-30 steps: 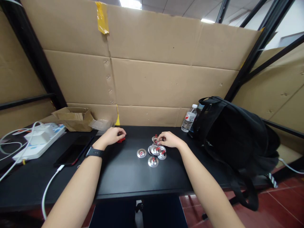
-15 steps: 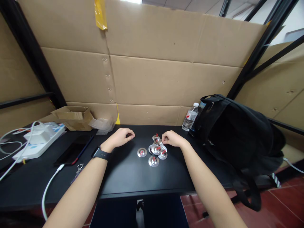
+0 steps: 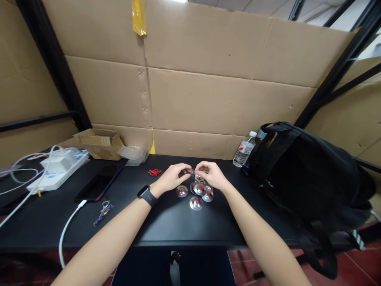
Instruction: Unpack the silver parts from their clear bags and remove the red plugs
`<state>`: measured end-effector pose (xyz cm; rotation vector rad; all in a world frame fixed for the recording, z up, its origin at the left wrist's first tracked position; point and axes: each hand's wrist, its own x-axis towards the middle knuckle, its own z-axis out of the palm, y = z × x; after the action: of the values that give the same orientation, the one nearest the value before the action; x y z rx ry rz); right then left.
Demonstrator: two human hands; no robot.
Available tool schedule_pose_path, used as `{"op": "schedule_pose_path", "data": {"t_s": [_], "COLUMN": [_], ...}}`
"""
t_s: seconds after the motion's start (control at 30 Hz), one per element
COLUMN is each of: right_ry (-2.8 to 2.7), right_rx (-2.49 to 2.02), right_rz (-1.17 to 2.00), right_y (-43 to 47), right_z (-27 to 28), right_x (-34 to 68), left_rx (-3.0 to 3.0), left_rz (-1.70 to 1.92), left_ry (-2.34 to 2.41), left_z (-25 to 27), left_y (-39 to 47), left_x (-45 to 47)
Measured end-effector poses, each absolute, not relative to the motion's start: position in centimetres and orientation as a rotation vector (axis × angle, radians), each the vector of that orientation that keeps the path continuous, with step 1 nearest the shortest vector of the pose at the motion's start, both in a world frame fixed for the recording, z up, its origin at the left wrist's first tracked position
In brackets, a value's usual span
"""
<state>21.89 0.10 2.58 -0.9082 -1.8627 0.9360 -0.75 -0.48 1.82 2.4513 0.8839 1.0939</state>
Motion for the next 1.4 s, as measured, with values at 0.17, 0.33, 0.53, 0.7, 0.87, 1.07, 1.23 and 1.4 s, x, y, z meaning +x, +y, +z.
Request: {"op": "schedule_pose_path", "data": {"t_s": [0.17,0.33,0.53,0.7,0.87,1.07,1.23,1.4], "right_ry": [-1.721,-1.794,-1.802,-1.873,-2.132,-2.322,-2.334,-2.381], "right_rx": [-0.852,-0.791,-0.869,-1.029,-1.403,-1.558,-1.545,-1.514], "right_rz": [1.049,1.073,1.027,0.823,0.317,0.598,0.63,0.499], "right_y": [-1.0,-1.5,-1.2,0.4,2.7,4.3,4.7,4.3], "right_z": [2.5,2.6,2.2,2.6,2.9,2.0,1.3,1.7], "right_x": [20.3,20.1,20.0,22.2,28.1,32.9,33.2,31.9], "left_rx": [2.468,2.551,2.628,2.638,2.492,2.411,2.373,2.454], "left_rz": [1.213,1.221,1.126,0.998,0.876,0.571,0.435,0.645], "left_ry": [0.93,0.986,0.977,1.317,1.695,1.763,1.752,1.597], "left_z": [2.2,2.4,2.3,2.5,2.8,2.0,1.4,1.7], "left_y": [-0.7,-0.7,-0.4,1.0,3.1,4.4,4.8,4.6], "left_x": [-0.7,-0.8,-0.8,-3.3,-9.1,-13.0,-12.7,-11.7]}}
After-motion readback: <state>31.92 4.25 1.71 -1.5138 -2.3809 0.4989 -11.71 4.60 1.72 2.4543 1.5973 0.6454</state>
